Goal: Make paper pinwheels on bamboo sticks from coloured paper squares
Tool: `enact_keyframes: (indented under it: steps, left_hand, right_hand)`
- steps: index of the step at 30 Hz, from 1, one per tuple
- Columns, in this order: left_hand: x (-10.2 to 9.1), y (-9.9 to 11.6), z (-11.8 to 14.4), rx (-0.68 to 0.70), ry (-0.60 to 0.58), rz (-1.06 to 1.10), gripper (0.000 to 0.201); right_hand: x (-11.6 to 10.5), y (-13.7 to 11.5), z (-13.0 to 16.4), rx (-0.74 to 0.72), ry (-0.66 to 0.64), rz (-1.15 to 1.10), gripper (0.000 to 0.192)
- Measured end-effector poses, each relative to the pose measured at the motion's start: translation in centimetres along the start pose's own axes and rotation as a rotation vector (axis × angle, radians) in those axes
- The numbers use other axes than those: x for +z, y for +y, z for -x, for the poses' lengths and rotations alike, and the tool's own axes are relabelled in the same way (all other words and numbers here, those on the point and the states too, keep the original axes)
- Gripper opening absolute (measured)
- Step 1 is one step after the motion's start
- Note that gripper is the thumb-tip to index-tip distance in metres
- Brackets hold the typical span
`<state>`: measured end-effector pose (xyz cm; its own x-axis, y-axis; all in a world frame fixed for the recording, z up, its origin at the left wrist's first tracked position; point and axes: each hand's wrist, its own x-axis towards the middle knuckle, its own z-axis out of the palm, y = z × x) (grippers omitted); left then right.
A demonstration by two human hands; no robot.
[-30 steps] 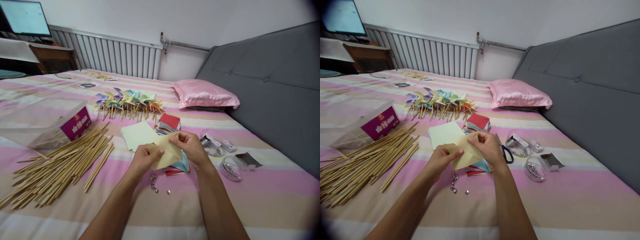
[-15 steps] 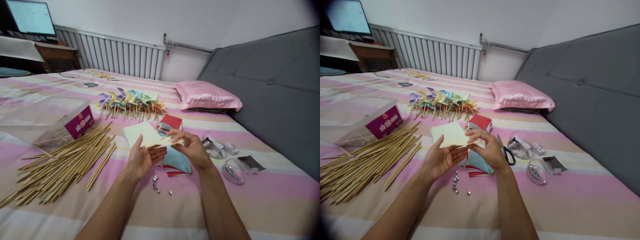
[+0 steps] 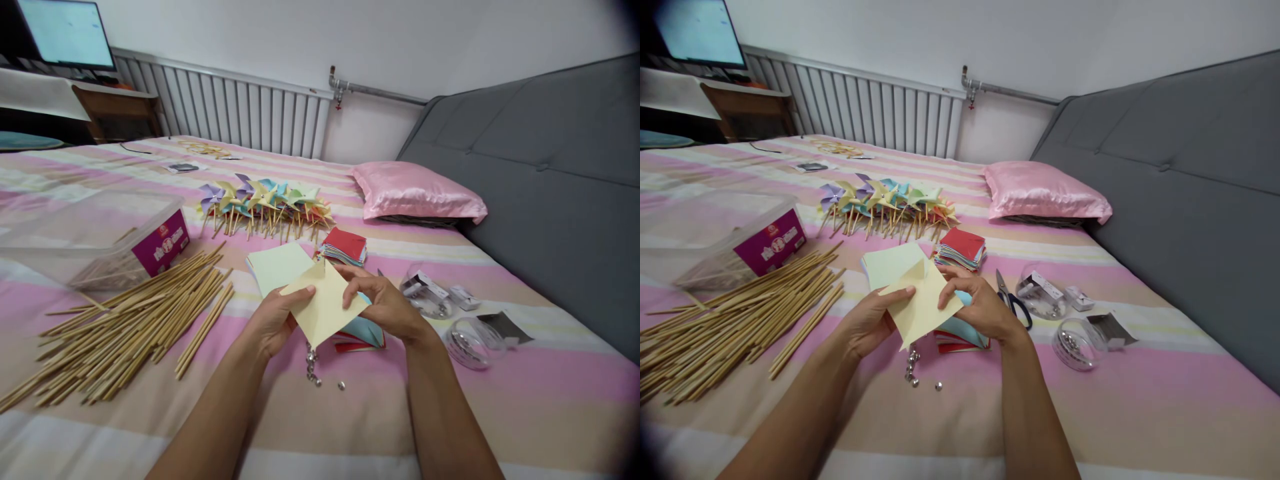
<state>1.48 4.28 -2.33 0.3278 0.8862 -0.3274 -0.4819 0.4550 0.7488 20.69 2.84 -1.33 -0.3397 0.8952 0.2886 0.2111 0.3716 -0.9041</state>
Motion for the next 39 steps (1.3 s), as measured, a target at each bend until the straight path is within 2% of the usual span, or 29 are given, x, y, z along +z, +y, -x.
enact_keyframes:
  steps: [2, 6, 8, 10, 14, 16, 19, 21, 25, 27, 29, 34, 39]
  left_hand:
    - [0.0, 0.0, -0.3, 0.048, 0.081, 0.035, 0.029]
    - [-0.2, 0.3, -0.7, 0.190, 0.223, 0.180, 0.026]
    - [-0.3, 0.4, -0.9, 0.227, 0.257, 0.240, 0.025]
    - [-0.3, 0.5, -0.9, 0.240, 0.286, 0.284, 0.025]
    - [0.0, 0.3, -0.8, 0.245, 0.268, 0.301, 0.026]
    - [0.3, 0.0, -0.7, 0.240, 0.232, 0.288, 0.026]
    - [0.6, -0.3, -0.4, 0.214, 0.182, 0.244, 0.028]
    - [0.6, -0.1, -0.1, 0.183, 0.147, 0.207, 0.030]
    - [-0.1, 1.0, 0.2, 0.059, 0.038, 0.141, 0.031]
    - [-0.5, 1.4, 0.3, -0.038, -0.019, 0.085, 0.038]
    - [-0.8, 1.5, 0.3, -0.084, -0.029, 0.018, 0.041]
    - [-0.6, 0.4, 0.2, -0.023, -0.034, -0.216, 0.035]
    - [-0.6, -0.2, 0.0, 0.052, -0.056, -0.254, 0.039]
  right_hand:
    - [0.0, 0.3, -0.1, 0.029, 0.061, -0.052, 0.016]
    - [-0.1, 0.3, 0.1, 0.112, 0.173, -0.174, 0.053]
    - [0.0, 0.1, 0.2, 0.158, 0.140, -0.205, 0.063]
    - [0.3, -0.2, 0.3, 0.197, 0.038, -0.209, 0.067]
    - [1.3, -0.3, 0.0, 0.185, -0.145, -0.171, 0.056]
    - [1.7, 0.1, -0.4, 0.132, -0.133, -0.113, 0.043]
    - [1.8, 0.6, -0.7, 0.044, -0.049, -0.005, 0.020]
    - [1.5, 0.7, -0.7, 0.030, -0.026, 0.033, 0.013]
    - [0.7, 0.4, -0.4, 0.045, -0.036, 0.069, 0.011]
    - [0.4, 0.1, -0.3, 0.044, -0.054, 0.093, 0.010]
    - [0.3, -0.1, -0.2, 0.041, -0.070, 0.119, 0.010]
    - [0.5, 0.0, -0.3, 0.042, -0.063, 0.120, 0.017]
    - [0.7, 0.5, -0.4, 0.066, -0.023, 0.071, 0.021]
